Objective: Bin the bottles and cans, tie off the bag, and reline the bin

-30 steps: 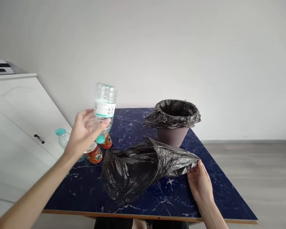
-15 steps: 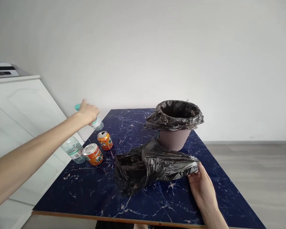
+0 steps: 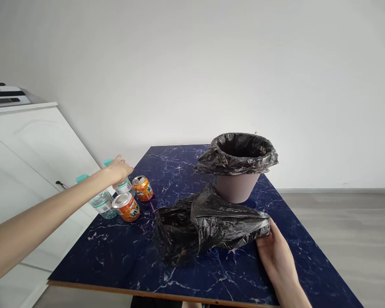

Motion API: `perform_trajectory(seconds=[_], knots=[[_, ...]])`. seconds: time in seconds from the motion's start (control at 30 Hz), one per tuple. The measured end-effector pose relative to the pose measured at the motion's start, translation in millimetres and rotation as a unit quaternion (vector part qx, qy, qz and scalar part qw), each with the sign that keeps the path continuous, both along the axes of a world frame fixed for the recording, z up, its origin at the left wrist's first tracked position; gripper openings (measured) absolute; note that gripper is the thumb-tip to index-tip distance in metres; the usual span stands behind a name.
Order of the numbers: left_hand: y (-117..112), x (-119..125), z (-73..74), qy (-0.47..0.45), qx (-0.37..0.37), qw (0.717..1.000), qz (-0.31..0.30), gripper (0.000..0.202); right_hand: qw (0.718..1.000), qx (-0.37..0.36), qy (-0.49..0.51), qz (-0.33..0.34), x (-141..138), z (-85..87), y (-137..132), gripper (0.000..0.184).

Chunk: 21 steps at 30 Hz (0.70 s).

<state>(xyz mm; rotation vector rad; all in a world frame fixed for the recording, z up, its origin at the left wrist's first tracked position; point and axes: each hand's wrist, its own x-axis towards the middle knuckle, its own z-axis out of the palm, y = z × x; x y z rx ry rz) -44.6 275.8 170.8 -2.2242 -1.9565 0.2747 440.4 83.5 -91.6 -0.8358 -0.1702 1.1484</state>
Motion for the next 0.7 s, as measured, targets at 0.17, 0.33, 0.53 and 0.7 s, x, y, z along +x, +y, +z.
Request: perform_trajectory(seconds=[0.17,0.33,0.53,0.7], knots=[[-9.9,4.9,3.2,0.065,-0.074,0.995,0.029,0.034,1.000,0.010,0.009,0.008,-1.5,4.2,-0.5,0.022],[-22.2,26.0,23.5,0.080,-0.095,0.992,0.023,0.036,1.000,0.004,0.010,0.000,-2.3,8.4,-1.0,0.018],[-75.9,81.8,77.1,-0.017,-0.036,0.998,-0.044,0.052,1.000,-0.002,-0.012,-0.004,-6.0,13.4,-0.1,0.013],[-190.7,143.2,34.4,-0.290,-0.093,0.948,-0.097,0.059,0.998,-0.018,-0.062,0.006,-8.3,22.4,-1.5,0.022]])
